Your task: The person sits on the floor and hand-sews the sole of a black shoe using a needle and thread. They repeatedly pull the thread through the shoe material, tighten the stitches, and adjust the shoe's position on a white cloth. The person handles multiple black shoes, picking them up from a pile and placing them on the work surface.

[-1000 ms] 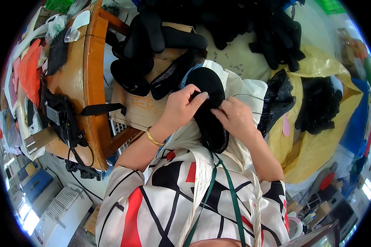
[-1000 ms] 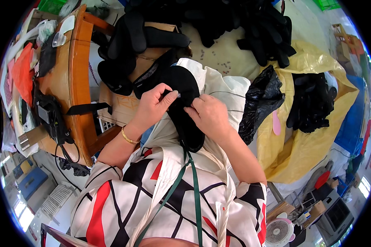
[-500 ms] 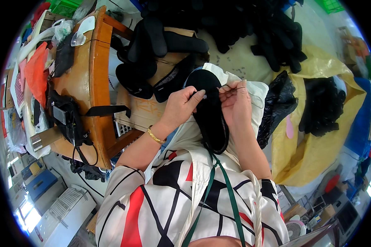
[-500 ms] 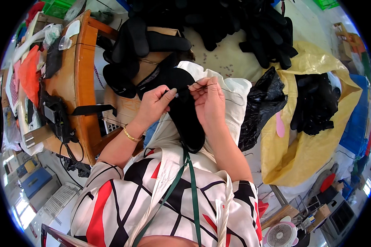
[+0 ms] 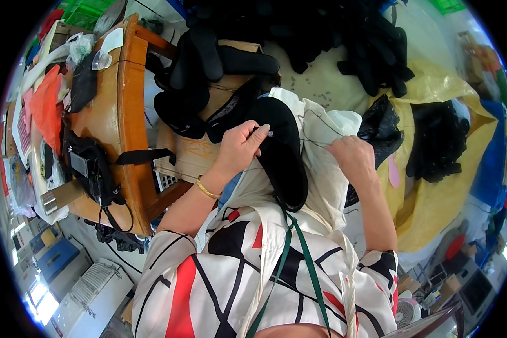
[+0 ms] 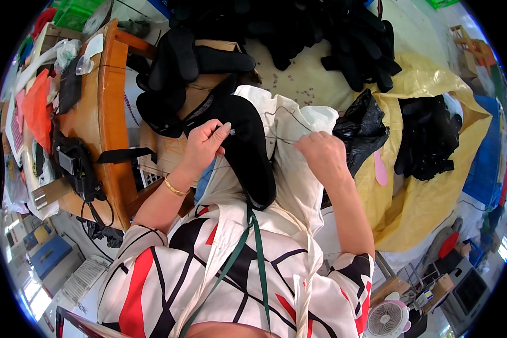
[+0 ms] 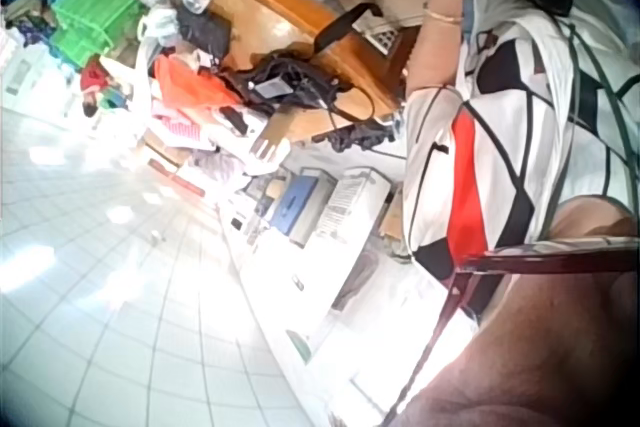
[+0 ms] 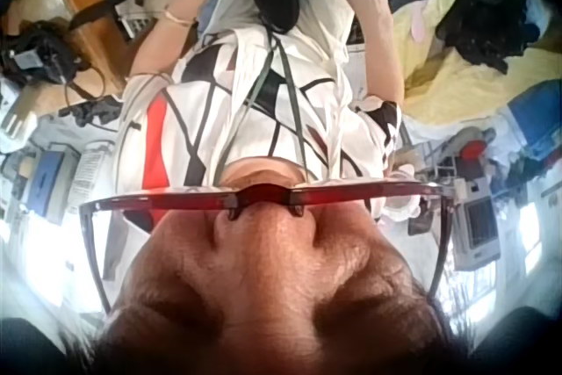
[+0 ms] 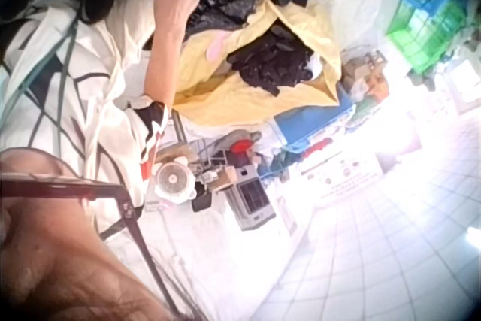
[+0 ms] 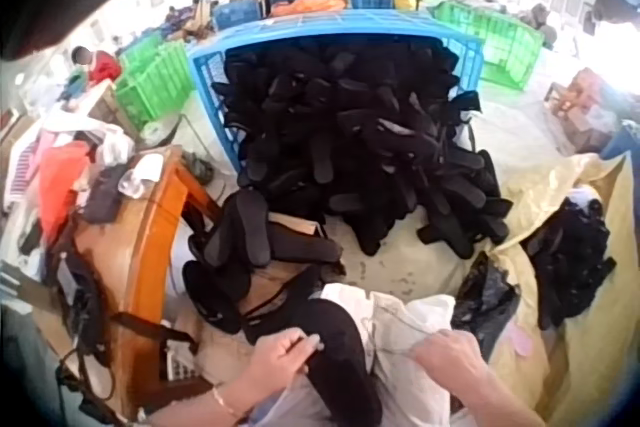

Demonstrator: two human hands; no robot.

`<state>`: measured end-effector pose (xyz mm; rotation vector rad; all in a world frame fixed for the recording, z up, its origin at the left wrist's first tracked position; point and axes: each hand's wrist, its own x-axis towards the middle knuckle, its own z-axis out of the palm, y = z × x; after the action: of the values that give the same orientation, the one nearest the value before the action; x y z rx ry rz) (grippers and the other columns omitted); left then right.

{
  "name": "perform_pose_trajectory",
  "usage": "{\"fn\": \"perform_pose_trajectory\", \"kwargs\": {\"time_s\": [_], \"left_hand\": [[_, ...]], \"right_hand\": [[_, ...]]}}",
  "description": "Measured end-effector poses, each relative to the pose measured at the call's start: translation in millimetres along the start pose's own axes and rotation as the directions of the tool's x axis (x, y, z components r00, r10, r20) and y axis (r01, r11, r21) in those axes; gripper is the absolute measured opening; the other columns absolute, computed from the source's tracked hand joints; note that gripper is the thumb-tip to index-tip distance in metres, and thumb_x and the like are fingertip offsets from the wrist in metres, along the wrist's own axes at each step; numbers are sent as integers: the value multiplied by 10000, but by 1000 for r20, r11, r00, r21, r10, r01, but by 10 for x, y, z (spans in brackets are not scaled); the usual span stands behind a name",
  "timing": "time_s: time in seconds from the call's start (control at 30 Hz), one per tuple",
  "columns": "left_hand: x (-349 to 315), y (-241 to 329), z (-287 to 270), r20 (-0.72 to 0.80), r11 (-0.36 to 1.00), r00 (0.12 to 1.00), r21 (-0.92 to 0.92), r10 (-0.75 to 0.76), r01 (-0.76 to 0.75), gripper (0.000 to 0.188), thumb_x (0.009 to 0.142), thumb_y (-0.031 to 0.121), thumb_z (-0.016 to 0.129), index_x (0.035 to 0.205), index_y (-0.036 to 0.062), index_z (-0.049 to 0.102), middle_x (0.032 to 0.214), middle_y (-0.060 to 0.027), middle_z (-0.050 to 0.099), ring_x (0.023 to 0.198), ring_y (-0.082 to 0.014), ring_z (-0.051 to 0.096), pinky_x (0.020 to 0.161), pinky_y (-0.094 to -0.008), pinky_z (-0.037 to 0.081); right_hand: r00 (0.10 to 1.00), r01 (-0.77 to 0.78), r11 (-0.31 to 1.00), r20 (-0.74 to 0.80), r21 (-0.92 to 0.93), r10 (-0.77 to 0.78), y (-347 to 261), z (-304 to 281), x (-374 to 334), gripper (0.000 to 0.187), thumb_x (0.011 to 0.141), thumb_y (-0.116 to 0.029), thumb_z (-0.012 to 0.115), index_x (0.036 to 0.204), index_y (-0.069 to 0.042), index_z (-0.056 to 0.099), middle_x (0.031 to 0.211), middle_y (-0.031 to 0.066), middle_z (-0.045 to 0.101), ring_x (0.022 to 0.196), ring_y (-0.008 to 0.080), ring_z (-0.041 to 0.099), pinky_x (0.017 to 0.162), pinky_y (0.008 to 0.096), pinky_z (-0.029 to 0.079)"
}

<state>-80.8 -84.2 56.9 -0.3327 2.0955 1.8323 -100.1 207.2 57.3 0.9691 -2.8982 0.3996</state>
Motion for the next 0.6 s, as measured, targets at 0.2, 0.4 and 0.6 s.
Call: {"fn": "perform_pose_trajectory", "kwargs": {"time_s": [0.2, 0.4, 0.6], "left_hand": [[-9, 36, 45, -16, 998, 999, 61, 35, -34, 410, 976, 340, 609, 717, 29, 545, 580, -2, 512, 526, -66, 530, 502, -240, 418], [-2, 27, 23, -31, 989, 995, 122, 92, -87, 407, 966, 321, 614, 696, 26, 536, 552, -54, 507, 497, -136, 528, 490, -278, 413], [80, -82, 58, -110, 732, 839, 556, 533, -392, 404, 939, 301, 641, 658, 51, 493, 580, -142, 491, 497, -322, 457, 455, -372, 376]], "right_hand": [[762, -223, 536, -197, 814, 617, -251, 103, 297, 175, 979, -140, 596, 893, 0, 655, 833, 92, 672, 770, 220, 650, 732, 313, 517], [732, 221, -777, 427, 590, 532, -823, 240, 574, 427, 1063, -361, 394, 720, -114, 452, 638, -3, 428, 540, 153, 362, 734, 357, 436], [558, 169, -758, 573, 630, 600, -933, 84, 413, 457, 1053, -359, 417, 655, -144, 361, 567, -36, 242, 511, 131, 256, 647, 313, 359]]}}
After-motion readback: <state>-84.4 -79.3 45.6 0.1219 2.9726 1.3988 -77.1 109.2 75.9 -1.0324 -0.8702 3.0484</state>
